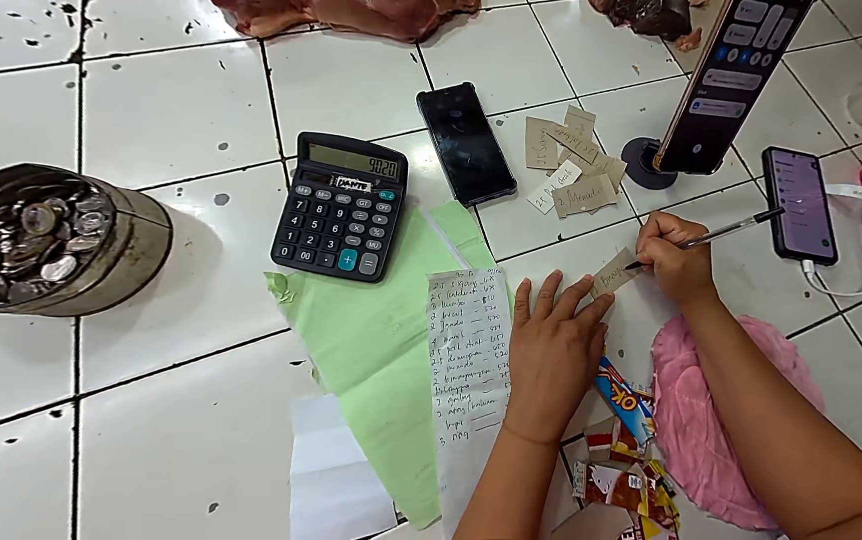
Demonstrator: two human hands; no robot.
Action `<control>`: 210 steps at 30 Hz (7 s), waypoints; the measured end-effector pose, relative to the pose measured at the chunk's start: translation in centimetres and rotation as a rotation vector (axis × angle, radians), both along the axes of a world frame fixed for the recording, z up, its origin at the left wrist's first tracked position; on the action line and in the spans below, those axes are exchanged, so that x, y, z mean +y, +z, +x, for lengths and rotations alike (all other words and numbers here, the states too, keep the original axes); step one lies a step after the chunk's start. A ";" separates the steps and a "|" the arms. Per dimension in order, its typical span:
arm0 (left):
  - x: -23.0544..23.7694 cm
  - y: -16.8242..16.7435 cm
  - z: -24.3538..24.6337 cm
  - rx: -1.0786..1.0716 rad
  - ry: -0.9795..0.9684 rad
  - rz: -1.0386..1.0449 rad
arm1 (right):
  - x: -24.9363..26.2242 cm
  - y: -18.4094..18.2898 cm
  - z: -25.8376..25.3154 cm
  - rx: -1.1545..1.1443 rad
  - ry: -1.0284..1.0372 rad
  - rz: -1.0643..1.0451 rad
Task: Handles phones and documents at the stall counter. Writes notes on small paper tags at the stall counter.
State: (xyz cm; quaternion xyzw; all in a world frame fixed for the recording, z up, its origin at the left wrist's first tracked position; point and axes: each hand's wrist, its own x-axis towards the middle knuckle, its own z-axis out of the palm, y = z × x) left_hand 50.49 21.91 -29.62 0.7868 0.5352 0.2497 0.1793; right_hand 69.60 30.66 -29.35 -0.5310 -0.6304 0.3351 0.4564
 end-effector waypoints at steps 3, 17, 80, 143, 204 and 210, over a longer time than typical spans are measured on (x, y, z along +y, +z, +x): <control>0.0 0.0 0.0 0.001 0.000 0.005 | 0.1 0.0 0.0 0.004 -0.010 0.006; 0.0 -0.1 0.0 -0.005 0.002 -0.002 | 0.3 0.0 0.2 0.014 -0.098 0.034; 0.1 0.7 -0.2 -0.372 -0.172 0.079 | -2.3 1.2 -1.8 -0.233 0.144 0.114; -20.5 0.9 0.6 0.150 0.363 0.045 | -3.5 0.8 -1.5 -0.102 0.287 -0.121; -18.0 3.9 -2.3 0.130 0.071 -0.249 | -17.2 2.0 6.2 -0.741 0.041 -0.253; -16.0 4.4 0.5 0.301 0.131 -0.224 | -16.8 1.3 6.9 -0.708 0.065 -0.171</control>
